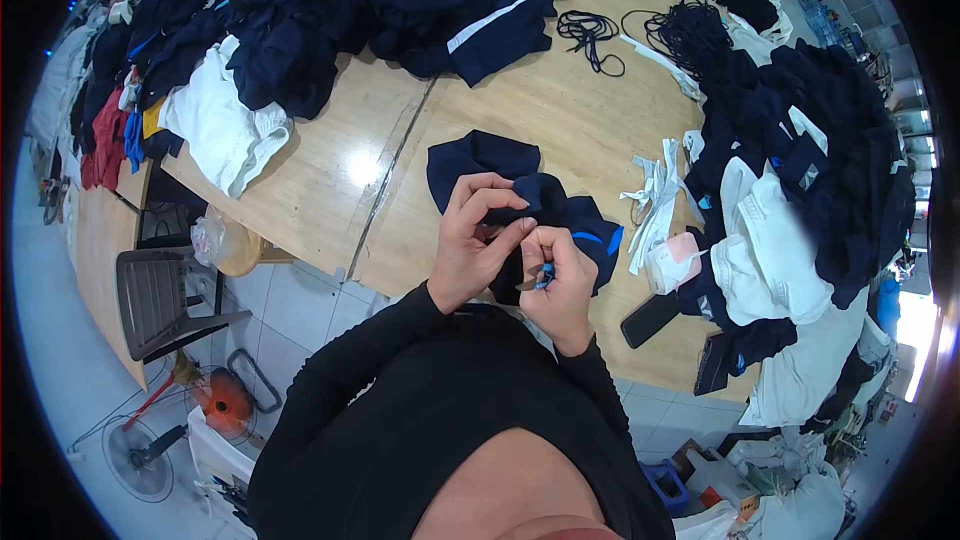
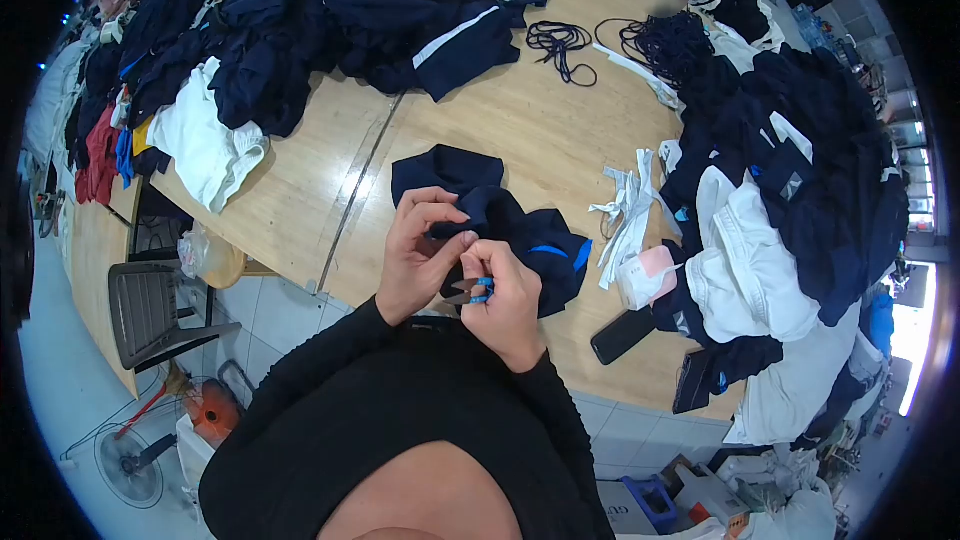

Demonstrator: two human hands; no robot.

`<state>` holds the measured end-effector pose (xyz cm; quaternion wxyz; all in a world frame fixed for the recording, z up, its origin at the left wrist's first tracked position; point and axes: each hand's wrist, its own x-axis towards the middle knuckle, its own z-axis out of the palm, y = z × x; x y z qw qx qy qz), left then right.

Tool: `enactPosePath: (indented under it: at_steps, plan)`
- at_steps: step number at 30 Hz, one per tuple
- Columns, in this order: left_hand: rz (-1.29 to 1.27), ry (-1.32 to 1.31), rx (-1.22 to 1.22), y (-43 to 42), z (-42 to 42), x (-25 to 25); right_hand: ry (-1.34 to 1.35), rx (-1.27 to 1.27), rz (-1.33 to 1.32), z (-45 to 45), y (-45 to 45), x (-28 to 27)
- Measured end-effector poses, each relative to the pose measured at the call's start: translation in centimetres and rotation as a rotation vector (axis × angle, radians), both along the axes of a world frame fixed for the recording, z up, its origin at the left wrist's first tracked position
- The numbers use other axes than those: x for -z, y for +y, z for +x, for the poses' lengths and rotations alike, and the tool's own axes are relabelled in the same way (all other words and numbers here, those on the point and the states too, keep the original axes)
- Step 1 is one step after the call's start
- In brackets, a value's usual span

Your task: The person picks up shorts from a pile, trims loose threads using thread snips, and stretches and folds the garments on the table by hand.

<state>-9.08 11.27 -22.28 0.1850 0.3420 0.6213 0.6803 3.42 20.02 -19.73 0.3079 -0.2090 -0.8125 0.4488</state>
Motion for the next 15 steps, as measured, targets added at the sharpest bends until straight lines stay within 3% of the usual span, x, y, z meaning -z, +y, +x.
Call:
enactPosePath:
  at_steps: [4, 9, 12, 15]
  plan:
    - [-0.002, -0.037, 0.0, -0.5, -0.1, 0.2, -0.079, -0.06, -0.173, 0.4, 0.4, -0.2]
    - [0.1, -0.113, 0.007, -0.6, -0.3, 0.7, 0.08, 0.144, -0.323, 1.5, 2.5, 2.1]
    - [0.132, -0.124, 0.032, -0.4, -0.8, 0.8, 0.149, 0.073, -0.698, 4.5, 3.9, 3.5]
    - [0.122, -0.2, 0.072, -0.6, -1.1, 0.6, 0.07, 0.086, -0.566, 5.5, 4.2, 3.4]
